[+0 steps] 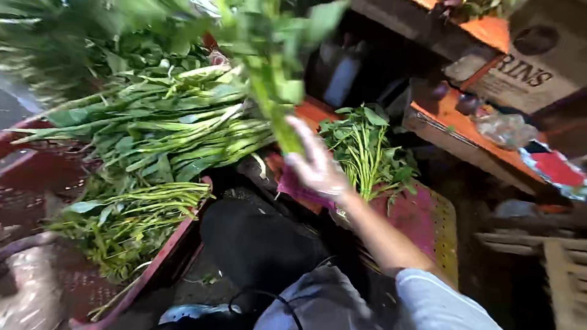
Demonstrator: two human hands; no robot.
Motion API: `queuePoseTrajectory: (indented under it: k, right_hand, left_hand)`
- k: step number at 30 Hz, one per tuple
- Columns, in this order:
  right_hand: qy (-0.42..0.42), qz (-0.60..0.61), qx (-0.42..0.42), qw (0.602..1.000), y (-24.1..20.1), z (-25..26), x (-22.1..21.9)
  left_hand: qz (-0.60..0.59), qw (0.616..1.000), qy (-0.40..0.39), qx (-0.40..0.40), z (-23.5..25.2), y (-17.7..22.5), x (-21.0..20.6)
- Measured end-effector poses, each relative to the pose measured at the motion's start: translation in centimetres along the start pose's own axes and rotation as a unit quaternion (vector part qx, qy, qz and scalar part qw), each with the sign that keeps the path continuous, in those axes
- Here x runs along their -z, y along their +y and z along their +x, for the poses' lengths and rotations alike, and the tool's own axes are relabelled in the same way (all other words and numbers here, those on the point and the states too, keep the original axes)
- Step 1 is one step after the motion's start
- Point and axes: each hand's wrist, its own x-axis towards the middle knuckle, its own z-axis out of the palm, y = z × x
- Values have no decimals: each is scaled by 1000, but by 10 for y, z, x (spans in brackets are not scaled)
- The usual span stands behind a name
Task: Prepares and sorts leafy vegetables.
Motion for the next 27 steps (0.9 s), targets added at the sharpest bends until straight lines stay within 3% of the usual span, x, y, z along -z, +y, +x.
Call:
queuePoseTrajectory:
  k: [3,6,10,13,15,18,21,23,25,27]
  right_hand:
    - [94,-183,-118,972,21,-58,66]
    - [146,-286,-199,926,39,-107,90]
    - [196,-373,-87,903,79,-181,92]
    - [284,-388,-87,872,91,-225,99]
    - [355,-330,-126,866,97,-248,95]
    - [453,-100,-251,850,93,-263,64]
    - [543,107,-380,741,93,-255,34]
    - [565,161,-425,688,96,-239,35]
    - [545,164,-432,699,100,-221,48]
    - [462,137,-435,761,117,-216,64]
  left_hand:
    - [0,998,-17,68,-11,-4,-18]
    - [6,993,-68,93,-26,-17,-21]
    - [8,984,-128,125,-37,-43,-21]
    - [17,971,-162,173,-35,-48,-25]
    - [16,965,-179,190,-33,-46,-29]
    - [8,960,-203,192,-33,-48,-35]
    - [11,953,-232,193,-38,-64,-38]
    - [33,947,-251,195,-40,-66,-37]
    - [51,942,-264,199,-39,-57,-35]
    - [55,941,-270,199,-39,-52,-32]
